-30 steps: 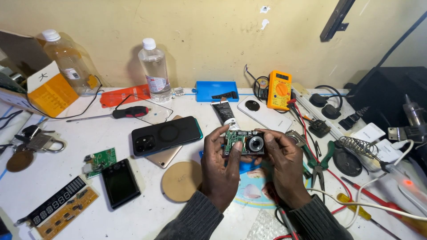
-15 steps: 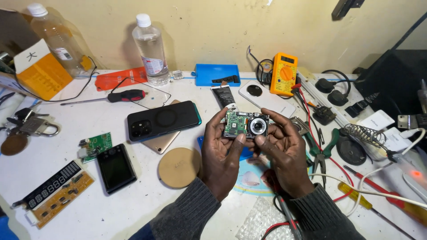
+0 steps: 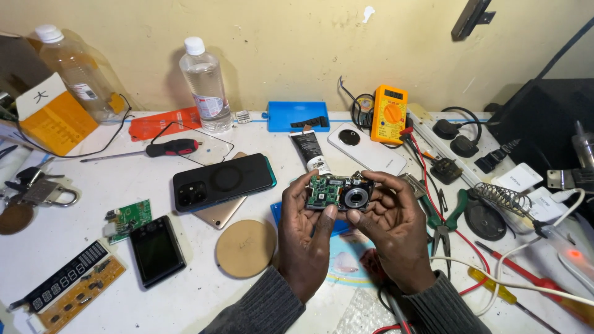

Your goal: Disassembling a small digital camera and soldering internal components on a workbench

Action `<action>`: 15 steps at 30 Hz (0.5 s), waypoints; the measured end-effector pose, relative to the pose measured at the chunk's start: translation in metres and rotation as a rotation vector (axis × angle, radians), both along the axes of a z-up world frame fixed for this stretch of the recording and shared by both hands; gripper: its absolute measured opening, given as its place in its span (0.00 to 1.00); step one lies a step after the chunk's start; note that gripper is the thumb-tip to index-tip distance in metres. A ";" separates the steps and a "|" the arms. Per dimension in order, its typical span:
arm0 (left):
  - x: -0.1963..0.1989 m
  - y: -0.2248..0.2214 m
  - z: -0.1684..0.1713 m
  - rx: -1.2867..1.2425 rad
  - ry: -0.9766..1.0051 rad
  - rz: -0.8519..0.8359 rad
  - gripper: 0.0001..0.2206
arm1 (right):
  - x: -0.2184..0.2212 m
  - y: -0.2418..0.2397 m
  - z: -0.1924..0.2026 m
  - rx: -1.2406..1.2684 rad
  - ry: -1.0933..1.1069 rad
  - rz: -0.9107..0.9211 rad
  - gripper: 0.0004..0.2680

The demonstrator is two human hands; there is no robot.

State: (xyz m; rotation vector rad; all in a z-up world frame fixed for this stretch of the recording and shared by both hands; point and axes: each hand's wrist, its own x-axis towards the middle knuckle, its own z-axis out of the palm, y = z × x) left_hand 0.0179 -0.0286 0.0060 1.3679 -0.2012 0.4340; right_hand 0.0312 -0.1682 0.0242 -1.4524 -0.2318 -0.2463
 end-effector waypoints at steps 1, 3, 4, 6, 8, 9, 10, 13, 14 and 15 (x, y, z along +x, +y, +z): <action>0.001 0.000 -0.003 0.001 0.017 0.014 0.21 | -0.001 0.001 0.001 -0.023 -0.011 -0.008 0.22; 0.002 -0.001 -0.004 -0.023 0.004 -0.001 0.20 | -0.003 0.000 0.005 -0.065 -0.024 -0.007 0.19; 0.002 -0.001 -0.005 -0.045 -0.006 -0.018 0.19 | -0.005 -0.001 0.007 -0.106 -0.032 -0.008 0.18; 0.002 0.000 -0.004 -0.039 -0.032 -0.013 0.18 | -0.003 0.001 0.006 -0.081 -0.008 -0.027 0.15; 0.001 -0.001 -0.003 -0.035 -0.058 -0.011 0.16 | -0.003 0.001 0.007 -0.057 0.017 -0.047 0.14; 0.001 -0.001 -0.003 -0.034 -0.050 -0.017 0.15 | -0.003 0.000 0.009 -0.082 0.055 -0.078 0.13; 0.000 -0.002 -0.003 -0.033 -0.042 -0.024 0.14 | -0.003 0.000 0.011 -0.107 0.094 -0.111 0.12; 0.000 -0.002 -0.004 -0.045 -0.032 -0.019 0.14 | -0.002 0.000 0.005 -0.057 0.057 -0.088 0.12; 0.000 -0.002 -0.005 -0.045 -0.032 -0.022 0.14 | -0.002 0.000 0.007 -0.057 0.056 -0.092 0.12; 0.000 -0.002 -0.006 -0.087 -0.014 -0.042 0.17 | -0.003 0.001 0.008 -0.062 0.015 -0.092 0.11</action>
